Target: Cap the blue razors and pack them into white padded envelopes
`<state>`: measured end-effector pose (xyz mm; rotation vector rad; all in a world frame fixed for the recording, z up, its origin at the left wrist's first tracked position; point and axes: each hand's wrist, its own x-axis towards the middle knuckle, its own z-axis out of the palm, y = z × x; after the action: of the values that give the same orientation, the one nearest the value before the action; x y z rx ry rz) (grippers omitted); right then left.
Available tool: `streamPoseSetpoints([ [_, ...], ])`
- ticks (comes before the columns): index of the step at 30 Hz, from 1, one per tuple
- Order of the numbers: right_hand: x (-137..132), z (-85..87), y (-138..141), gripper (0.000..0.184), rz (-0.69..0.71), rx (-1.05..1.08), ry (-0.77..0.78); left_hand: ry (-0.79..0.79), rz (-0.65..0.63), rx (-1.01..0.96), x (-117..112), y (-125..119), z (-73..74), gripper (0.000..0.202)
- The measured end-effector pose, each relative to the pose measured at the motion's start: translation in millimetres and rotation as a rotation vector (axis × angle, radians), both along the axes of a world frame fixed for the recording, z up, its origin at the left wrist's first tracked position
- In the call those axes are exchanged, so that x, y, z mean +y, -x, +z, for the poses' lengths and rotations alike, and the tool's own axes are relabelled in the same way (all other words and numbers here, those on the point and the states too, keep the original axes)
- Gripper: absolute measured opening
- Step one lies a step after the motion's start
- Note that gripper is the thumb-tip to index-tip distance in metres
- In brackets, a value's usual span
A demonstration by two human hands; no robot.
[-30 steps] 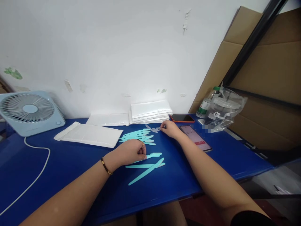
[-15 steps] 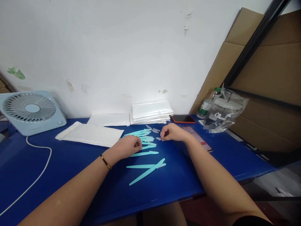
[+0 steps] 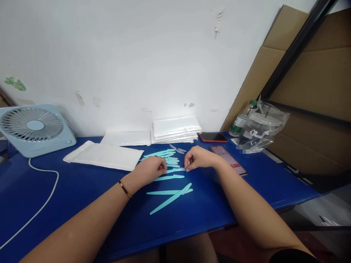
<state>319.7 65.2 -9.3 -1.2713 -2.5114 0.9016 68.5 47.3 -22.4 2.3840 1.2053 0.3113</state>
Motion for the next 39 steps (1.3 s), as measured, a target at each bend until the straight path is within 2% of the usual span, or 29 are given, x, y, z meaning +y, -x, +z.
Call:
streamPoseSetpoints([
  [6,-4,-5.9,18,0.016,0.038,0.066,-0.060,0.035,-0.023,-0.050,6,-5,-10.8,0.011],
  [10,-2,-6.7,14,0.019,0.051,0.095,-0.047,0.009,-0.031,-0.027,6,-5,-9.9,0.011],
  [13,6,-9.7,3,0.020,-0.085,0.131,-0.137,-0.090,-0.024,-0.012,1,-5,-1.7,0.013],
  [16,21,-18.6,-1,0.018,-0.293,0.106,-0.393,-0.136,-0.053,-0.001,-6,-5,7.0,0.019],
  [19,35,-27.6,1,0.017,-0.338,0.045,-0.500,-0.132,-0.109,0.057,-11,-5,9.8,0.019],
  [23,38,-22.8,-4,0.012,-0.381,-0.054,-0.399,-0.099,-0.097,0.107,-14,-8,7.0,0.012],
  [26,25,-7.6,-19,0.010,-0.411,-0.133,-0.139,-0.083,-0.072,0.107,-15,-10,5.4,0.011],
  [28,12,2.1,-25,0.011,-0.328,-0.144,0.087,-0.074,-0.057,0.103,-16,-13,4.7,0.011],
  [30,1,8.6,-21,0.013,-0.199,-0.121,0.207,-0.063,-0.042,0.096,-17,-15,3.8,0.013],
  [34,-12,11.9,4,0.016,-0.001,-0.060,0.210,-0.057,-0.019,0.096,-17,-18,1.6,0.014],
  [39,-19,8.0,25,0.012,0.016,0.005,0.156,-0.054,-0.020,0.079,-16,-18,-1.1,0.015],
])
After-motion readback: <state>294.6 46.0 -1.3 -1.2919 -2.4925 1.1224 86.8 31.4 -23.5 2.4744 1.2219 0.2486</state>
